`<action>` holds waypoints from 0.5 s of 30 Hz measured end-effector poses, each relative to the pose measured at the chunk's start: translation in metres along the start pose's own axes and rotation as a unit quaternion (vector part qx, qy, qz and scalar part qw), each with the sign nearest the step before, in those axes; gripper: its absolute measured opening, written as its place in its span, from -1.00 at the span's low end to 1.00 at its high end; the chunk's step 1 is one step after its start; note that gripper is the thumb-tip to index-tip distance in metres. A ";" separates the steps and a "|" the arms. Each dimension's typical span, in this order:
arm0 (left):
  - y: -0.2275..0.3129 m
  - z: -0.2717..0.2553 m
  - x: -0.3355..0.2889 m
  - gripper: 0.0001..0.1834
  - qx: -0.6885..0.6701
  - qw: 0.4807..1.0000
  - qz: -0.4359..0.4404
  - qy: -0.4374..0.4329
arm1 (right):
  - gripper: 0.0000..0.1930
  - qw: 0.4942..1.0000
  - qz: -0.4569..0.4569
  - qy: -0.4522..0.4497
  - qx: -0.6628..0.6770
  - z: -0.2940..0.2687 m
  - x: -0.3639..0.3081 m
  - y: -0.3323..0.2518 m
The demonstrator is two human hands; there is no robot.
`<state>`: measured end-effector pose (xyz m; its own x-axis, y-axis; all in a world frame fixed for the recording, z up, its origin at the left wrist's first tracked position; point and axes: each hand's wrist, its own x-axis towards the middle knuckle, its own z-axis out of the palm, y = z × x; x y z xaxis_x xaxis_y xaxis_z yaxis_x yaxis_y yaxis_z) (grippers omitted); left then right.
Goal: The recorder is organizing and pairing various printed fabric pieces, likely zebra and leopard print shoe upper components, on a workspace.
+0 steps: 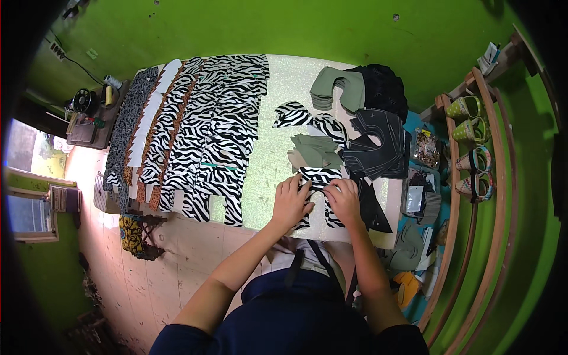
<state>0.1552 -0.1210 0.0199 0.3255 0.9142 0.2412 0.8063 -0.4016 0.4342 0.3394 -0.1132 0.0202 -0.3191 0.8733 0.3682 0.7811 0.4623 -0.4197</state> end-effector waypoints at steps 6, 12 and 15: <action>0.002 0.016 -0.003 -0.39 0.001 0.998 -0.038 -0.053 | -0.63 0.997 0.056 -0.043 -0.038 -0.001 -0.003 0.000; 0.014 0.016 -0.001 -0.37 0.011 0.997 -0.071 -0.022 | -0.60 0.993 0.097 -0.069 -0.011 -0.004 -0.007 0.000; 0.019 0.015 -0.001 -0.37 0.023 0.996 -0.083 -0.008 | -0.60 0.995 0.097 -0.037 0.003 -0.006 -0.007 -0.004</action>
<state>0.1777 -0.1282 0.0146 0.1930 0.9688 0.1556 0.8709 -0.2422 0.4275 0.3417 -0.1220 0.0242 -0.2010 0.9550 0.2182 0.8287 0.2846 -0.4820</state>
